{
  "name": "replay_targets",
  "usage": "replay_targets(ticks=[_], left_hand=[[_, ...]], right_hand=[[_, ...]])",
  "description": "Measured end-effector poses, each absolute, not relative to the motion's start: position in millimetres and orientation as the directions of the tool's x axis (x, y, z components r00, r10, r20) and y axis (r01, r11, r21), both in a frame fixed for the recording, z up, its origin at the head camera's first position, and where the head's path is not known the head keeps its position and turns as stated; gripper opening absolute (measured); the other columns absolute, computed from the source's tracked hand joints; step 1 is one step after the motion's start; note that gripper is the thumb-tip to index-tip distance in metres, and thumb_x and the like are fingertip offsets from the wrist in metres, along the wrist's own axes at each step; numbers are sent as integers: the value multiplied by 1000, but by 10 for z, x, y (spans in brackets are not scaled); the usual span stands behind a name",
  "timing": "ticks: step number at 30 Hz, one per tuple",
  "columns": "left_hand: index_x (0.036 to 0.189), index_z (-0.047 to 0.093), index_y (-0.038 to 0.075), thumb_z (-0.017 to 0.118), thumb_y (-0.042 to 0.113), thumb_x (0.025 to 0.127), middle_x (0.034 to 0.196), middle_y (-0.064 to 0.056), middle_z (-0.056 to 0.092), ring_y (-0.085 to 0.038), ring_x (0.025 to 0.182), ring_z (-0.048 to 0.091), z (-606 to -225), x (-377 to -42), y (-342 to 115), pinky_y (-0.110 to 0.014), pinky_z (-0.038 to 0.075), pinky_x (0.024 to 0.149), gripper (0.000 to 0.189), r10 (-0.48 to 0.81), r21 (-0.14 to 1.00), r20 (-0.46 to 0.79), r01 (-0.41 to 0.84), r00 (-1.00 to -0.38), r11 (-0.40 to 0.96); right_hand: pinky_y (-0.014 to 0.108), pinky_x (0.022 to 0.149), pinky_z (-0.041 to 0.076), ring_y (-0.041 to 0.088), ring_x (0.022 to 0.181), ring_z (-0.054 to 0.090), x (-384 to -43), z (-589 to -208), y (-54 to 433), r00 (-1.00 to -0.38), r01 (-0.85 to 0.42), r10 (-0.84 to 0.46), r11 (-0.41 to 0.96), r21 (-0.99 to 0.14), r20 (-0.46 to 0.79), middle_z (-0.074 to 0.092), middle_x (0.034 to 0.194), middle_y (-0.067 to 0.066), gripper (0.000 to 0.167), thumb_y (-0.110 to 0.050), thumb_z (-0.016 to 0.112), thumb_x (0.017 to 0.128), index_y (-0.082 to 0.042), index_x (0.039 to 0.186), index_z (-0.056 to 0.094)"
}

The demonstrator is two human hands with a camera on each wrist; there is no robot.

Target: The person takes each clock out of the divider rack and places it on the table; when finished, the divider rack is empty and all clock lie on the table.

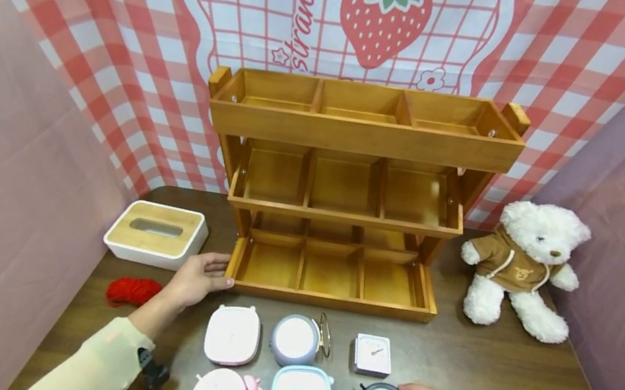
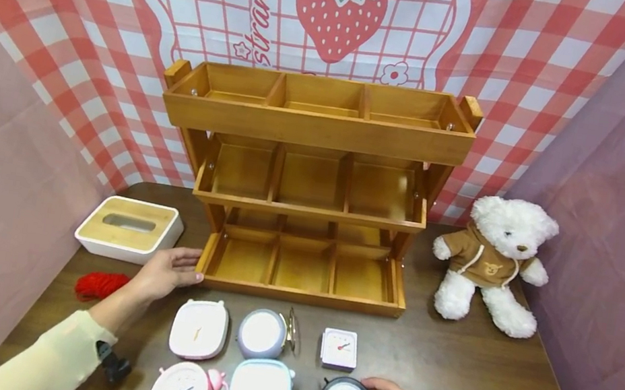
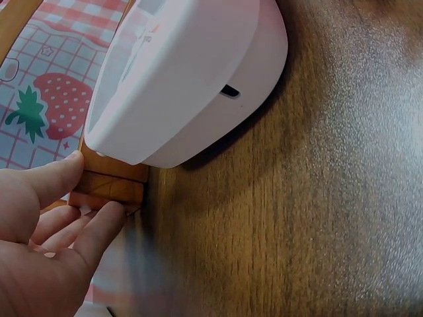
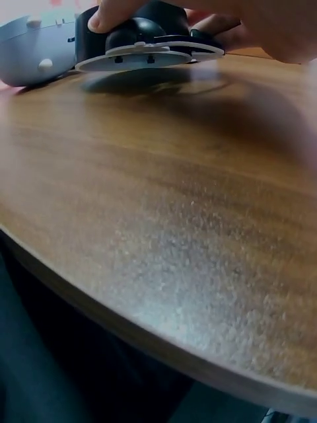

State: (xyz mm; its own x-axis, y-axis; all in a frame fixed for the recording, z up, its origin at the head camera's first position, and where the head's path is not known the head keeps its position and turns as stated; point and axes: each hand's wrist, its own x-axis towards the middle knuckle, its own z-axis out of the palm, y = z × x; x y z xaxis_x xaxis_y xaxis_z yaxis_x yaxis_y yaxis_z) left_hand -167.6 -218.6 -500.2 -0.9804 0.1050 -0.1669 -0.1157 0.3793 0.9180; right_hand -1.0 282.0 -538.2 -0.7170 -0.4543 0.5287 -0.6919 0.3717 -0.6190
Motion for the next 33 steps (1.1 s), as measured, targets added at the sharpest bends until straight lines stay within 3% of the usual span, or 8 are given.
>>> replay_targets(ticks=[6,13,21,27,33], left_hand=[[142,52,-11,75,-1,90,137,-33,59,-41,124,62,-5011,-1675,-2198,-33,59,95,57,101,916,-166,-115,-981,385],[141,52,-11,75,-2,90,137,-34,59,-42,123,63,-5003,-1663,-2176,-33,60,94,57,104,917,-171,-120,-980,381],[141,51,-13,75,-1,90,137,-35,58,-45,123,62,-4965,-1657,-2179,-34,61,93,58,120,921,-149,-94,-982,377],[140,53,-12,76,0,90,134,-35,60,-44,121,64,-4951,-1653,-2164,-33,61,90,56,108,914,-140,-86,-984,396],[136,59,-9,72,7,94,127,-28,67,-35,111,69,-4873,-1602,-2173,-34,62,84,46,92,861,-132,-68,-987,504]], right_hand=[[5,108,34,1,125,57,30,-5369,2831,-756,-647,-467,426,-632,459,66,131,5,63,-29,100,64,-18,117,68],[3,106,34,2,123,59,51,-5408,2877,-732,-678,-496,462,-572,468,67,132,2,64,-32,99,65,-23,120,68],[3,108,33,2,125,57,54,-5410,2902,-739,-668,-510,468,-579,440,65,135,3,62,-32,97,68,-23,121,67],[6,110,31,4,131,52,-26,-5317,2937,-687,-719,-547,419,-555,478,62,137,10,65,-30,98,67,-17,123,67],[7,112,32,8,133,53,-136,-5008,2965,-677,-732,-550,435,-524,490,61,139,13,70,-27,99,65,-14,126,66]])
